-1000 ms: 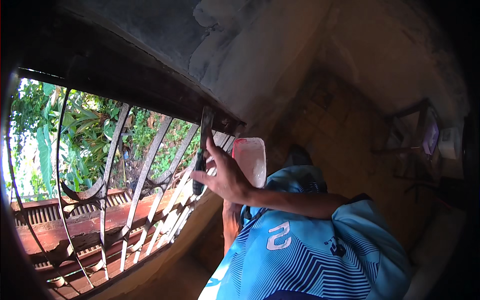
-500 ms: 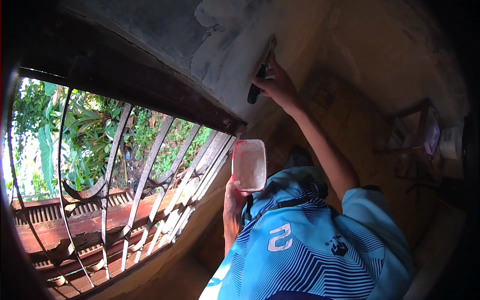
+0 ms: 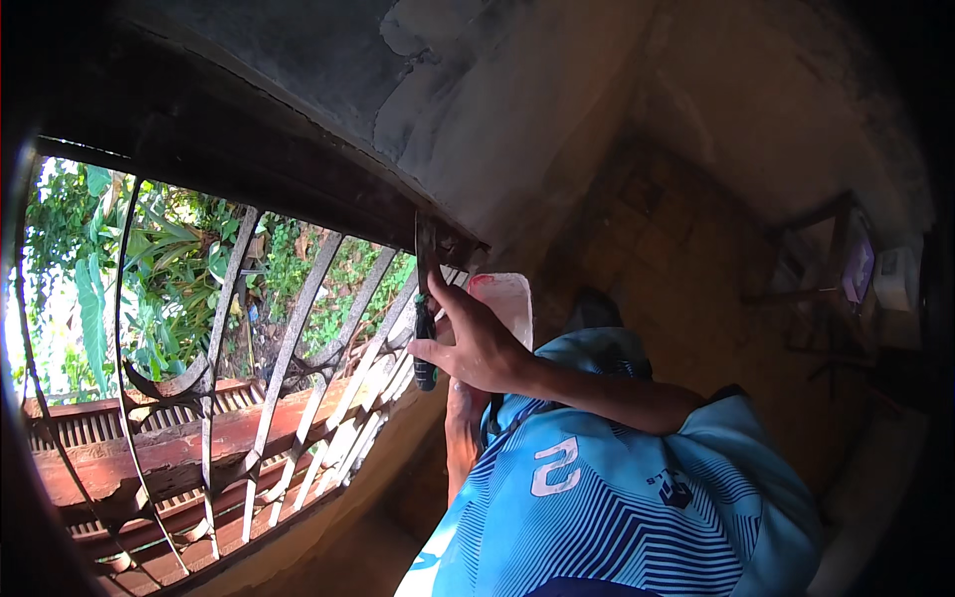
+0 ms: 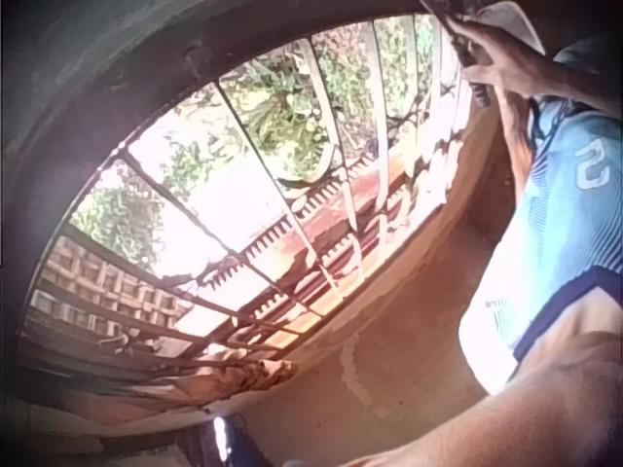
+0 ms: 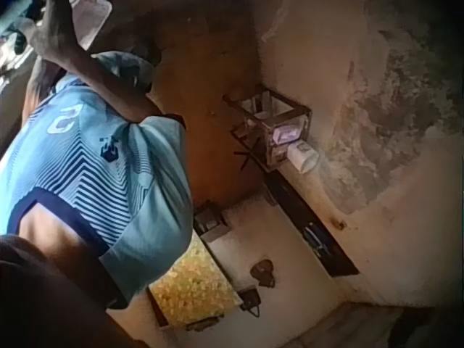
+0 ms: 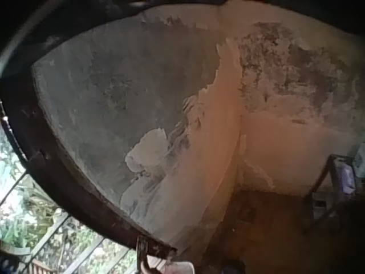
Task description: The person patches and smooths a wall by applying filler putty from a container to the wall with a putty knife.
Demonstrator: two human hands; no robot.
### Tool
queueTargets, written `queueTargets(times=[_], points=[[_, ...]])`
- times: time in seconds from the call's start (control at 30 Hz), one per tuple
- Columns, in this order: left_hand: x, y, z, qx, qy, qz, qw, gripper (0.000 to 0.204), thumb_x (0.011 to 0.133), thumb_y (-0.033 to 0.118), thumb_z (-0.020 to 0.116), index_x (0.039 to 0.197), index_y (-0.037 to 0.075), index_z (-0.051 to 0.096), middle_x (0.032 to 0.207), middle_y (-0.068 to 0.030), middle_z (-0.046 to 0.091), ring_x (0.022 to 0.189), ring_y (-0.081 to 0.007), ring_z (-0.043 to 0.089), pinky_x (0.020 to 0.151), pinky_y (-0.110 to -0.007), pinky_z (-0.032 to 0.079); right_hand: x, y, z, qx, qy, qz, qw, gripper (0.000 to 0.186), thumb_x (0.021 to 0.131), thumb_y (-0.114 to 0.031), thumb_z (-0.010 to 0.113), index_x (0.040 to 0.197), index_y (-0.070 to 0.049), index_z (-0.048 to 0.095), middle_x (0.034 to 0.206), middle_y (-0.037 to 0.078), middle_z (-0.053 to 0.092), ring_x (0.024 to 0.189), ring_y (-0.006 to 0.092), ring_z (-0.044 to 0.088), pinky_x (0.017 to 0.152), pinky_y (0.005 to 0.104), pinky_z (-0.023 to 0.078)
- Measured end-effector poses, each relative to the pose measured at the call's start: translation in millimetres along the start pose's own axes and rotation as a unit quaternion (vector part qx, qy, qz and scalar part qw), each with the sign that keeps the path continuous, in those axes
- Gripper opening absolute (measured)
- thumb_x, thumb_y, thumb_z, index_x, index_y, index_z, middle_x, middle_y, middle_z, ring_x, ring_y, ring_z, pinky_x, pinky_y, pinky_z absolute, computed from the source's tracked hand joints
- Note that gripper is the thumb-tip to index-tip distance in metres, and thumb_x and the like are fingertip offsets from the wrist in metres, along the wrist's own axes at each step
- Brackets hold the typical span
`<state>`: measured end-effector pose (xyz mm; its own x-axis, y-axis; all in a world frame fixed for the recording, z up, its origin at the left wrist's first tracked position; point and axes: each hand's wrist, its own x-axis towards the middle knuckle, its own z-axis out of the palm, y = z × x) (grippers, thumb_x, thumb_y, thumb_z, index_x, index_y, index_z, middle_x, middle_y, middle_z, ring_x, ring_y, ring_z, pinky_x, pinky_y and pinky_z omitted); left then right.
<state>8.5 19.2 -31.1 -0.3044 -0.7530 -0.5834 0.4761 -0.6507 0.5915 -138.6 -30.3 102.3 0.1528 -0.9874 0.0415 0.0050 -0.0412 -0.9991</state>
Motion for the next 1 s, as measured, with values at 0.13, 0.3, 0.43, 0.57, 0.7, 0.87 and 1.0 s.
queueTargets(times=[0.13, 0.3, 0.43, 0.57, 0.7, 0.87, 1.0], points=[[-3.4, -0.6, 2.0, -0.008, -0.003, 0.003, 1.0, 0.072, 0.08, 0.021, 0.059, 0.145, 0.002, 0.035, 0.137, -0.016, 0.051, 0.113, -0.0302, 0.062, 0.088, -0.045, 0.059, 36.5, 15.6, -37.8, -0.019, 0.13, -0.095, 0.987, 0.093, 0.09, -0.012, 0.068, 0.155, -0.003, 0.001, 0.109, 0.013, 0.057, 0.088, 0.0169, 0.064, 0.078, 0.0297, 0.054], [-8.5, 0.1, 5.8, -0.009, -0.015, 0.005, 1.0, 0.07, 0.082, 0.02, 0.056, 0.146, 0.002, 0.035, 0.136, -0.0157, 0.052, 0.113, -0.0299, 0.062, 0.089, -0.045, 0.059, 62.6, 8.8, -55.9, 0.004, 0.133, -0.035, 0.991, 0.094, 0.093, -0.015, 0.066, 0.155, -0.004, -0.004, 0.107, 0.012, 0.059, 0.093, 0.0184, 0.066, 0.077, 0.0269, 0.055], [-10.3, -4.5, 4.0, -0.014, -0.01, 0.034, 0.999, 0.052, 0.085, 0.021, 0.054, 0.131, -0.002, 0.047, 0.124, -0.0163, 0.06, 0.103, -0.0306, 0.066, 0.087, -0.044, 0.059, 36.1, 14.2, 3.6, -0.096, 0.191, -0.172, 0.962, 0.095, 0.088, -0.015, 0.07, 0.156, -0.002, 0.005, 0.105, 0.012, 0.057, 0.089, 0.0173, 0.059, 0.078, 0.0308, 0.052], [-9.9, -13.1, -16.5, -0.032, -0.019, 0.056, 0.998, 0.052, 0.085, 0.022, 0.056, 0.13, -0.003, 0.047, 0.12, -0.0167, 0.061, 0.101, -0.029, 0.066, 0.083, -0.043, 0.06, 5.1, -3.2, 4.7, 0.031, -0.01, 0.018, 0.999, 0.098, 0.086, -0.019, 0.072, 0.156, -0.003, 0.005, 0.121, 0.023, 0.054, 0.102, 0.0266, 0.057, 0.091, 0.0377, 0.048], [-11.1, 3.4, 15.8, -0.01, 0.002, -0.004, 1.0, 0.072, 0.08, 0.022, 0.059, 0.145, 0.001, 0.035, 0.136, -0.0168, 0.052, 0.115, -0.0317, 0.061, 0.09, -0.049, 0.058, 38.9, 7.8, -71.0, 0.086, 0.156, -0.015, 0.984, 0.092, 0.085, -0.016, 0.069, 0.155, -0.007, 0.01, 0.114, 0.018, 0.06, 0.089, 0.0221, 0.064, 0.079, 0.0344, 0.053], [-18.2, 6.5, 15.1, 0.011, 0.015, -0.003, 1.0, 0.073, 0.079, 0.022, 0.06, 0.144, 0.0, 0.035, 0.136, -0.0174, 0.051, 0.116, -0.0327, 0.06, 0.091, -0.05, 0.058, 97.6, -3.8, -151.9, 0.06, 0.219, -0.014, 0.974, 0.096, 0.083, -0.015, 0.071, 0.156, -0.011, 0.008, 0.112, 0.015, 0.06, 0.086, 0.0229, 0.067, 0.067, 0.0316, 0.057], [-17.0, 2.9, 20.7, 0.005, 0.012, 0.015, 1.0, 0.066, 0.081, 0.023, 0.059, 0.138, -0.003, 0.04, 0.128, -0.018, 0.056, 0.107, -0.0318, 0.064, 0.085, -0.046, 0.059, 98.4, -3.2, -140.0, 0.02, 0.189, -0.017, 0.982, 0.093, 0.082, -0.017, 0.073, 0.154, -0.006, 0.017, 0.107, 0.017, 0.059, 0.086, 0.0247, 0.066, 0.07, 0.0343, 0.058]])
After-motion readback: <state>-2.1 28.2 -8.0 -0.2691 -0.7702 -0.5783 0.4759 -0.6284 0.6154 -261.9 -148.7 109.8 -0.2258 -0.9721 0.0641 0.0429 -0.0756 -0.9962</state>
